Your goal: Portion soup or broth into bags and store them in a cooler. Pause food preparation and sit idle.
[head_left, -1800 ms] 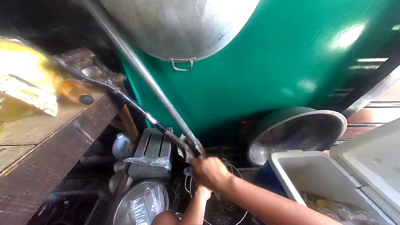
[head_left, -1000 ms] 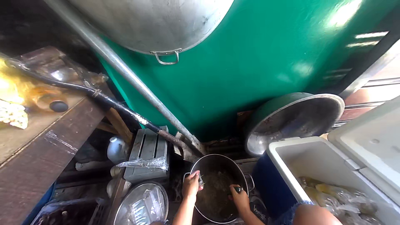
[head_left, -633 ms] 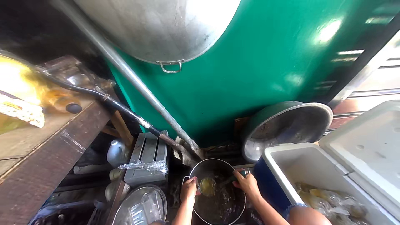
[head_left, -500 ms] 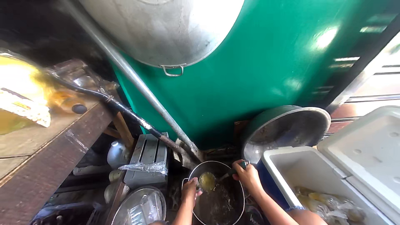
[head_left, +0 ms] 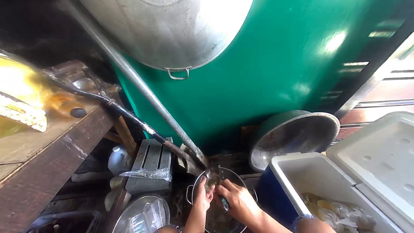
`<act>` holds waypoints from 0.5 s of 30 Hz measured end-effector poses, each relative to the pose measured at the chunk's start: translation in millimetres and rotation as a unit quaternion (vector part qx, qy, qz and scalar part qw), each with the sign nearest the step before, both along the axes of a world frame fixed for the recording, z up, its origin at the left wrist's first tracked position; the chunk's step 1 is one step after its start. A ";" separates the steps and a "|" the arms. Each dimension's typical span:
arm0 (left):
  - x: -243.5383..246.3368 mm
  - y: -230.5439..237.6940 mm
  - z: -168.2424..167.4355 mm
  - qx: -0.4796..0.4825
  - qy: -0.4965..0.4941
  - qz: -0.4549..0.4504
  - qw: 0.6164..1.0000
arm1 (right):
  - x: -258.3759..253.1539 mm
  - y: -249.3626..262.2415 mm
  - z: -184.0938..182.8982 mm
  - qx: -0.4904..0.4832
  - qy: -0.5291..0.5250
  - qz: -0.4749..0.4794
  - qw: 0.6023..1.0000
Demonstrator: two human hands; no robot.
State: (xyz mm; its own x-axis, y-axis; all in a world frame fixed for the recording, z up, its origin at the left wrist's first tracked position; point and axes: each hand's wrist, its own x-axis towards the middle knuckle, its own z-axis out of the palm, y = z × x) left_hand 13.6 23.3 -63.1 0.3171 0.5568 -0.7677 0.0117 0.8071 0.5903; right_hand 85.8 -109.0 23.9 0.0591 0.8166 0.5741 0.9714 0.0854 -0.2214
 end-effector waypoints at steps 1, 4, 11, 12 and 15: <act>-0.8 2.6 -4.7 0.004 -0.003 -0.008 1.000 | 8.8 1.3 -11.3 -0.009 0.019 -0.023 1.000; -1.8 3.5 -7.0 0.088 0.050 -0.043 0.994 | 33.1 4.3 -55.1 -0.106 0.106 -0.074 0.986; -18.0 5.9 -5.8 0.188 0.084 -0.099 0.974 | 29.0 -11.5 -170.6 -0.281 0.258 -0.087 0.920; -21.6 7.4 -6.3 0.189 0.086 -0.100 0.973 | 23.3 -13.1 -181.2 -0.267 0.280 -0.097 0.917; -28.4 11.4 -11.1 0.202 0.107 -0.108 0.968 | 12.8 -13.4 -197.1 -0.200 0.394 -0.211 0.872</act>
